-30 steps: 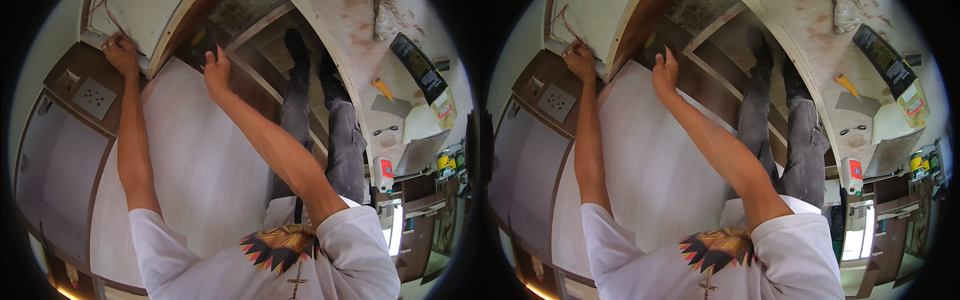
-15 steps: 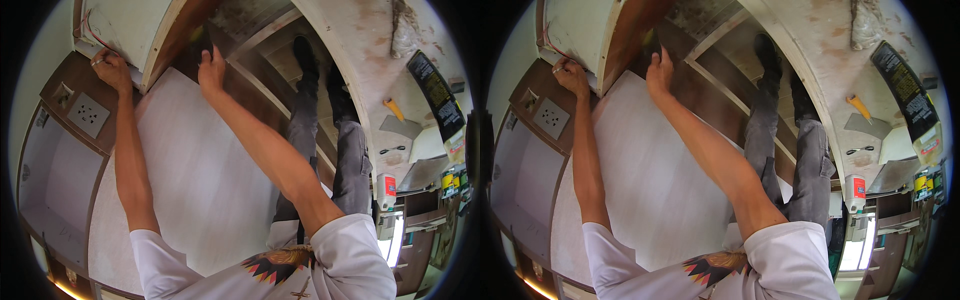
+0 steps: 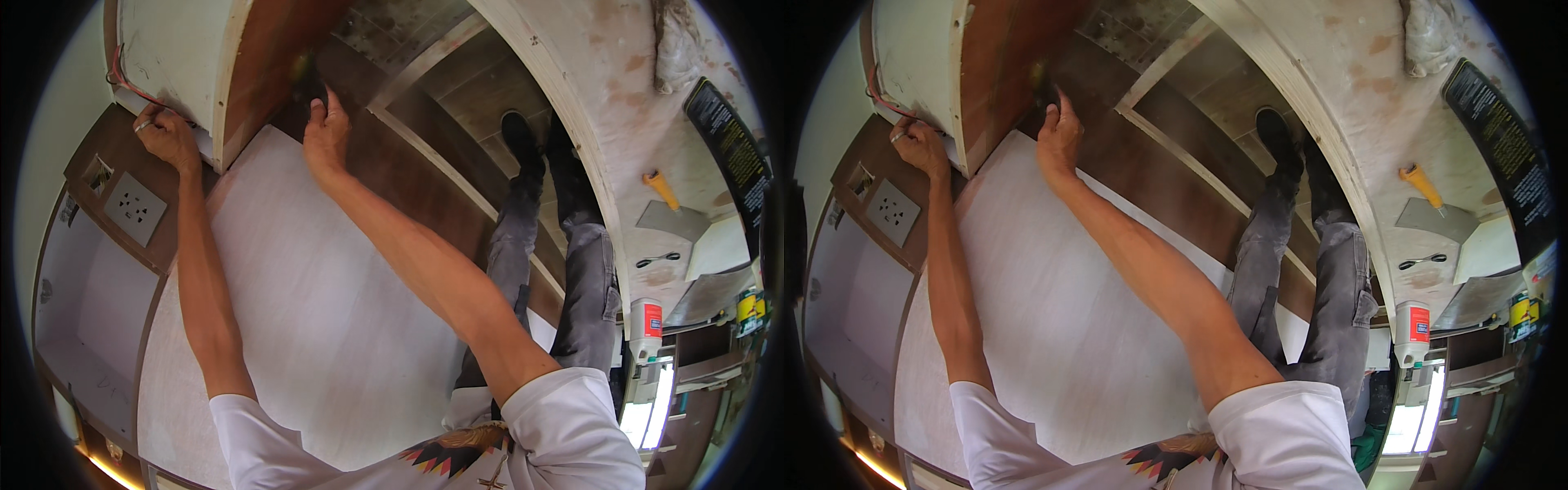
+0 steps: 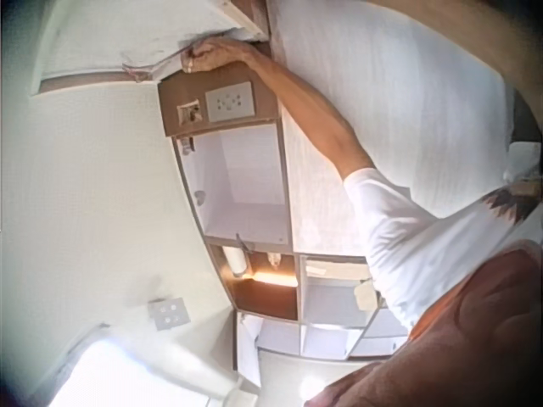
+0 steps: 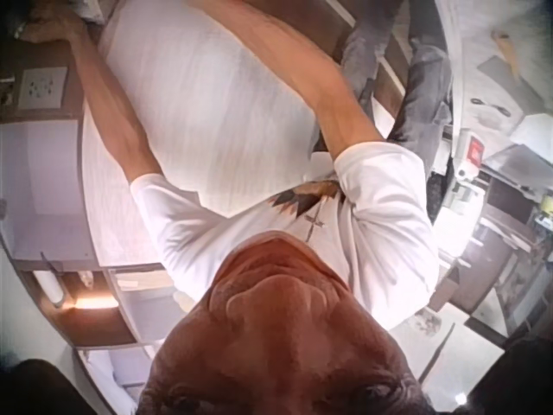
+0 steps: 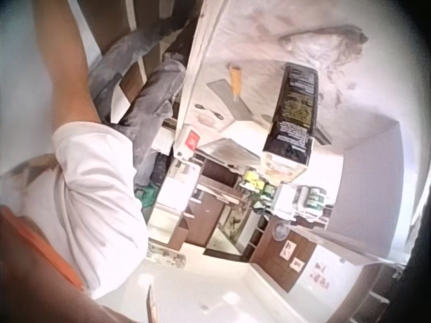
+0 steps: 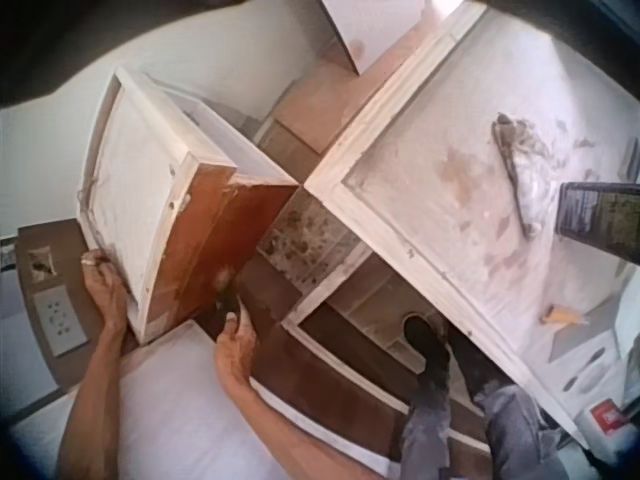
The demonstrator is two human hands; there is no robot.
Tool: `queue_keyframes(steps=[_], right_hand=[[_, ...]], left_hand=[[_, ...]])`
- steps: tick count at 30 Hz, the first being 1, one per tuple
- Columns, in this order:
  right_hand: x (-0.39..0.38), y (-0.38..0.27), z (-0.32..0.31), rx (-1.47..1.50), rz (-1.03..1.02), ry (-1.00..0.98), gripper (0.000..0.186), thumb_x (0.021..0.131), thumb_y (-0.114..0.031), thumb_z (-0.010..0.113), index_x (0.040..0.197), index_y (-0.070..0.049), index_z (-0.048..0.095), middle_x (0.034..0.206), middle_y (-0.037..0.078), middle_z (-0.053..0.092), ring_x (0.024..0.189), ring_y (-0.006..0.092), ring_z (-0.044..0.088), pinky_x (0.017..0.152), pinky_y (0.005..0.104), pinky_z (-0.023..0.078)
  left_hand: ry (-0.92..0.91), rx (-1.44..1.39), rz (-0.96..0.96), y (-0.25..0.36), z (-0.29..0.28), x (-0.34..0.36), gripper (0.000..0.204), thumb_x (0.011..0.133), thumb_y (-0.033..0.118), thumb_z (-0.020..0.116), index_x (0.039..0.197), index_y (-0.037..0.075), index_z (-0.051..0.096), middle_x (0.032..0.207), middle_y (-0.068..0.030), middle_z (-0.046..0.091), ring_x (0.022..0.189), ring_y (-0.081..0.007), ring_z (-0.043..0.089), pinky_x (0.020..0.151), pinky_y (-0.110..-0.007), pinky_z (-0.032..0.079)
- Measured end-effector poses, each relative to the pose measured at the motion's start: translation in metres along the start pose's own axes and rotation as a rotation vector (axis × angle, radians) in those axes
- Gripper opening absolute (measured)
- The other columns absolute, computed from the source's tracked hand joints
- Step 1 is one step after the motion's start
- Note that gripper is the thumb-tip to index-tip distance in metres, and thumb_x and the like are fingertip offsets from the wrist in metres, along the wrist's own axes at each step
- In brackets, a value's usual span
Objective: The person pours a liquid finish from a can onto a sanding block and rubs it onto a flat wooden board. They then apply the finish to the edges of a wooden cabinet frame, repeatedly dipping the sanding block into the can to reload the finish.
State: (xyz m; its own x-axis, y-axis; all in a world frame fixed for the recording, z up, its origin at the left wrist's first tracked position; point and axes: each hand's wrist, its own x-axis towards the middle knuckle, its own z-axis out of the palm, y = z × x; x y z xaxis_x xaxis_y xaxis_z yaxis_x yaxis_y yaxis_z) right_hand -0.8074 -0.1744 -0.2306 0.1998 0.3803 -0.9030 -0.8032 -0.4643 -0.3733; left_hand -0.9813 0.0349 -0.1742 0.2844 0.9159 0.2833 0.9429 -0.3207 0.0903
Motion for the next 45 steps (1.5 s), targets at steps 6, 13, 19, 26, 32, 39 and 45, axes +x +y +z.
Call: queue_keyframes(steps=[6, 13, 19, 26, 32, 39, 45], right_hand=[[0.039, 0.017, -0.006, -0.056, -0.163, 0.104, 0.042, 0.106, -0.013, 0.050, 0.145, 0.003, 0.056, 0.124, 0.025, 0.071, 0.114, 0.0345, 0.068, 0.102, 0.0411, 0.049], [0.060, 0.006, -0.004, 0.064, -0.079, -0.035, 0.043, 0.104, -0.010, 0.049, 0.144, 0.003, 0.057, 0.131, 0.029, 0.067, 0.121, 0.0447, 0.065, 0.106, 0.0470, 0.049], [0.044, 0.000, 0.010, -0.080, -0.161, 0.029, 0.043, 0.106, -0.013, 0.051, 0.145, 0.002, 0.056, 0.128, 0.025, 0.069, 0.116, 0.0351, 0.067, 0.100, 0.0416, 0.051], [0.054, 0.012, -0.003, -0.035, -0.113, 0.043, 0.043, 0.107, -0.016, 0.048, 0.145, 0.003, 0.056, 0.135, 0.030, 0.064, 0.128, 0.0453, 0.060, 0.112, 0.0481, 0.045], [0.053, 0.010, 0.009, 0.084, -0.044, -0.030, 0.044, 0.107, -0.013, 0.046, 0.148, 0.002, 0.053, 0.134, 0.026, 0.065, 0.123, 0.0391, 0.061, 0.107, 0.0447, 0.047], [0.013, 0.002, 0.009, 0.139, -0.136, -0.142, 0.047, 0.110, -0.012, 0.045, 0.156, -0.002, 0.045, 0.135, 0.013, 0.061, 0.104, 0.0184, 0.063, 0.100, 0.0384, 0.057], [-0.034, -0.032, 0.009, 0.144, -0.054, -0.133, 0.042, 0.107, -0.010, 0.047, 0.147, 0.000, 0.055, 0.129, 0.021, 0.070, 0.118, 0.0325, 0.066, 0.106, 0.0395, 0.047]], left_hand=[[0.000, 0.016, 0.046, 0.016, 0.000, 0.009, 0.021, 0.094, -0.001, 0.047, 0.102, -0.005, 0.066, 0.103, -0.0165, 0.068, 0.085, -0.0245, 0.067, 0.078, -0.037, 0.055], [-0.012, 0.055, 0.066, 0.008, -0.002, 0.009, 0.021, 0.094, 0.001, 0.048, 0.102, -0.006, 0.066, 0.102, -0.0173, 0.068, 0.085, -0.0248, 0.067, 0.078, -0.037, 0.054], [0.002, 0.050, 0.019, 0.015, 0.000, 0.008, 0.020, 0.094, 0.000, 0.048, 0.103, -0.005, 0.066, 0.098, -0.0162, 0.067, 0.084, -0.0230, 0.066, 0.077, -0.036, 0.053], [0.027, -0.030, 0.041, 0.014, -0.001, 0.006, 0.020, 0.094, -0.001, 0.048, 0.102, -0.004, 0.065, 0.094, -0.0131, 0.065, 0.077, -0.0205, 0.064, 0.072, -0.034, 0.053], [-0.006, -0.099, -0.038, 0.022, 0.002, 0.004, 0.019, 0.096, -0.001, 0.047, 0.105, -0.004, 0.064, 0.098, -0.0122, 0.069, 0.079, -0.0183, 0.064, 0.074, -0.032, 0.054], [0.021, -0.002, 0.067, 0.019, 0.002, 0.009, 0.024, 0.088, -0.005, 0.046, 0.100, -0.004, 0.067, 0.099, -0.0167, 0.066, 0.088, -0.0292, 0.066, 0.083, -0.040, 0.053], [0.009, 0.044, 0.114, 0.016, 0.001, 0.007, 0.023, 0.091, -0.003, 0.047, 0.101, -0.004, 0.068, 0.098, -0.0154, 0.065, 0.086, -0.0264, 0.066, 0.080, -0.038, 0.053]])
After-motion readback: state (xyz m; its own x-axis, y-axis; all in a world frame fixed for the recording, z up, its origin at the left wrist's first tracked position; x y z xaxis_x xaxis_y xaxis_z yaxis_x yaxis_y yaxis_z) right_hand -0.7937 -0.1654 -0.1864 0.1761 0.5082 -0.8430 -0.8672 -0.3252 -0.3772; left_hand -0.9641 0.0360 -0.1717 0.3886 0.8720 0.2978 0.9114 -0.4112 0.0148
